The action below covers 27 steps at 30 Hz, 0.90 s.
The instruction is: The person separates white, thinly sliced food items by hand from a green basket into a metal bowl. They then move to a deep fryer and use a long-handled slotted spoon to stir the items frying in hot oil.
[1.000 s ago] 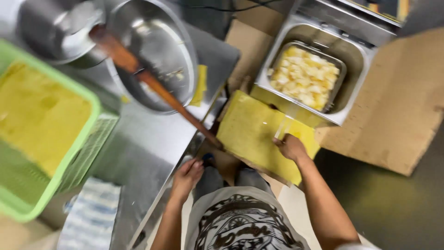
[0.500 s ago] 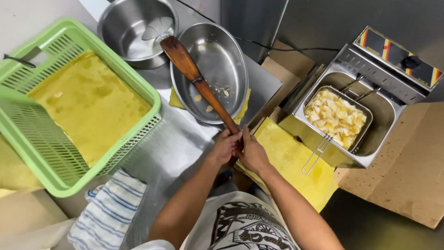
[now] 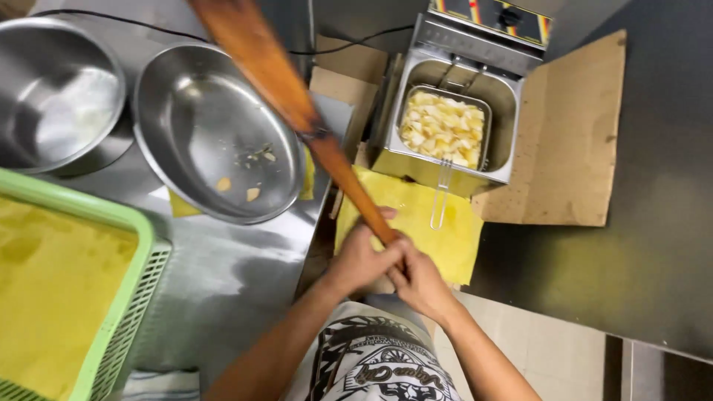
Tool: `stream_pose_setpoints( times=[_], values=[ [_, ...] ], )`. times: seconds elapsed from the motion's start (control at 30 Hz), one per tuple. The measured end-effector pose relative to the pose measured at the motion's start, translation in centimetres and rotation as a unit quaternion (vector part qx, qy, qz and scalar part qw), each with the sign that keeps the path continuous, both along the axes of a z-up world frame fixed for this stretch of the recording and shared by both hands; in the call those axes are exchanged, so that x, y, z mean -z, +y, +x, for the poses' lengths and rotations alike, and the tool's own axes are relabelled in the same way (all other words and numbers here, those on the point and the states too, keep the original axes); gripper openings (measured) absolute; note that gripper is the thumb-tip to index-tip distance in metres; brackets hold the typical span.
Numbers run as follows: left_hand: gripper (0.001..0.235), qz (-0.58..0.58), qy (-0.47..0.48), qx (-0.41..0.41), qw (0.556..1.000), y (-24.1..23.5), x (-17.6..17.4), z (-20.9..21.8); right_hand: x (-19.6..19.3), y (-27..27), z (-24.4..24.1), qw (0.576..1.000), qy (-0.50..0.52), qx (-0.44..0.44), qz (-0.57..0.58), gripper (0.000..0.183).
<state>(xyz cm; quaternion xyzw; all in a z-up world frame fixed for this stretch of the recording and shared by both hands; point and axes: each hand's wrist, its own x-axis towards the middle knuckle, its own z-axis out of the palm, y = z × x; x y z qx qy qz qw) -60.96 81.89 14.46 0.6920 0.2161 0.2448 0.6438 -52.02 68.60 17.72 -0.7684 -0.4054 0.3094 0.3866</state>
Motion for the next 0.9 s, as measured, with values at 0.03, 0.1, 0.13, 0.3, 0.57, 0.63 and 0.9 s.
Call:
stream_pose_setpoints(
  times=[0.03,0.1,0.13,0.3,0.57,0.63,0.9],
  values=[
    [0.060,-0.001,-0.002,0.009,1.000,-0.9,-1.1,0.9,-2.1,-0.4,0.3,1.000,-0.002,0.009,-0.001,0.046],
    [0.067,0.050,0.017,0.119,0.991,-3.3,-3.1,2.5,-6.1,-1.7,0.8,0.989,-0.107,0.101,-0.024,0.062],
    [0.067,0.043,0.018,0.130,0.990,-3.7,-2.9,2.9,-6.5,-3.5,1.1,0.988,-0.104,0.110,-0.033,0.062],
    [0.066,-0.005,0.149,0.309,0.939,-5.6,2.9,6.3,-6.9,-14.8,3.8,0.950,0.004,0.243,-0.196,0.063],
    [0.068,0.005,0.339,0.184,0.922,-5.7,12.0,11.2,-10.7,-22.4,6.2,0.905,0.104,0.335,-0.242,0.066],
    [0.070,0.027,0.362,0.178,0.915,-6.0,12.7,12.2,-10.8,-23.2,7.2,0.893,0.123,0.343,-0.265,0.069],
    [0.080,0.195,0.432,0.320,0.820,-7.7,9.9,13.7,-8.9,-23.6,11.2,0.896,-0.026,0.211,-0.391,0.070]
  ],
)
